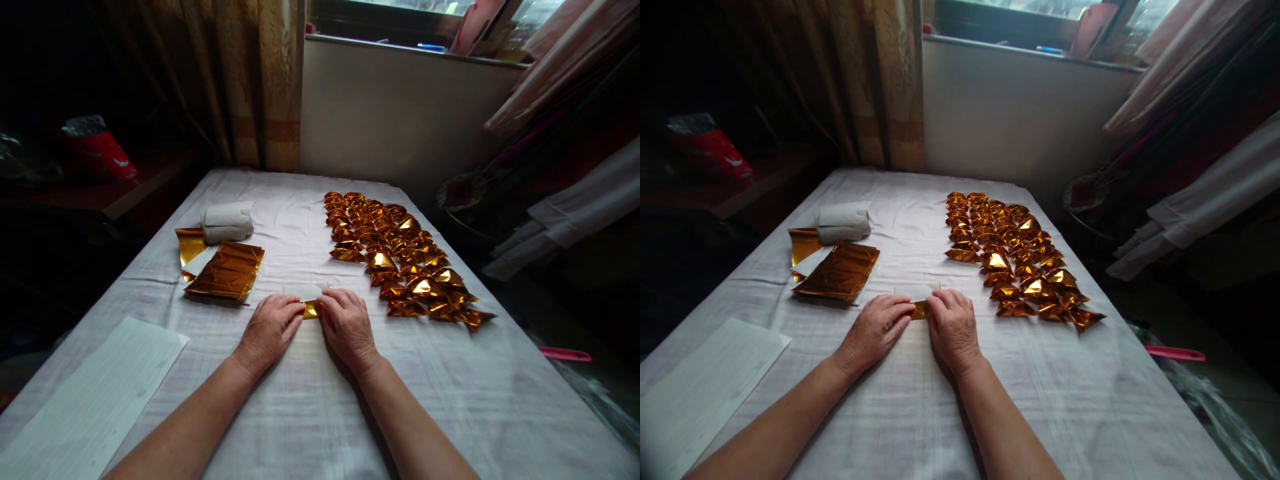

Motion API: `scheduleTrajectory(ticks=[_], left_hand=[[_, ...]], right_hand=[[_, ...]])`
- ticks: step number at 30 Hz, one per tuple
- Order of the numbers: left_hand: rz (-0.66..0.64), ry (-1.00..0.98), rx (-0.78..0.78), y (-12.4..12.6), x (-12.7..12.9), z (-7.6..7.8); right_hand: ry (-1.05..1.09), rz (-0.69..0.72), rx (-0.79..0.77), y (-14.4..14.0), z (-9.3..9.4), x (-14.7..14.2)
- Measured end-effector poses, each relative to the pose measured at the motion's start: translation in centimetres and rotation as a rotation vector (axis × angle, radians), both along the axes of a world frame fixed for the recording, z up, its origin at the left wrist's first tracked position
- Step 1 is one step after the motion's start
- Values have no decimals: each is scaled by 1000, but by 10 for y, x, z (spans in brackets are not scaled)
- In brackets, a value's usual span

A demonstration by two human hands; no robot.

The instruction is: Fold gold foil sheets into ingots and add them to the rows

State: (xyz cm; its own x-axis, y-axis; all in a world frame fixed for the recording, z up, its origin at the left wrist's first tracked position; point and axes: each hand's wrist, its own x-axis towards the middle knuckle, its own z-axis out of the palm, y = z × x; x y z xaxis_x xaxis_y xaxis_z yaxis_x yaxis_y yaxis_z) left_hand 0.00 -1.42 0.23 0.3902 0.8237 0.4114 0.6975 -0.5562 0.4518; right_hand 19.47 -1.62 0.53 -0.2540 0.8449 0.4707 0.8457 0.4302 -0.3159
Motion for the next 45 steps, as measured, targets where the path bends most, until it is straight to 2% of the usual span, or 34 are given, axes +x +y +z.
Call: scheduleTrajectory(ticks=[3,8,11,15,19,22,24,27,30,37,42,45], left_hand=[[2,-1,-1,1,0,0],[-2,-6,9,2,0,-1],[-6,-16,8,2,0,-1],[-10,-19,11,3,-2,-3],[-18,-2,33,3,-3,-4],[-23,103,112,-3,1,0],[-88,193,140,-8,5,5],[-183,270,58,-15,11,9],[-171,305,-10,-18,10,7],[-134,402,-34,-19,-15,4],[-113,438,9,-22,-38,1],[-104,413,39,-23,-41,2]], right_hand=[[-74,79,-19,-7,5,-5],[-218,173,-249,-20,8,-7],[-262,177,-368,-26,10,-5],[-298,120,-447,-32,10,4],[-323,12,-452,-36,8,11],[-321,0,-444,-37,6,13],[-309,1,-437,-37,6,12],[-294,1,-418,-37,6,11],[-279,10,-397,-37,5,11],[-267,12,-386,-37,6,12],[-274,2,-404,-37,7,10],[-255,-3,-382,-37,6,10]])
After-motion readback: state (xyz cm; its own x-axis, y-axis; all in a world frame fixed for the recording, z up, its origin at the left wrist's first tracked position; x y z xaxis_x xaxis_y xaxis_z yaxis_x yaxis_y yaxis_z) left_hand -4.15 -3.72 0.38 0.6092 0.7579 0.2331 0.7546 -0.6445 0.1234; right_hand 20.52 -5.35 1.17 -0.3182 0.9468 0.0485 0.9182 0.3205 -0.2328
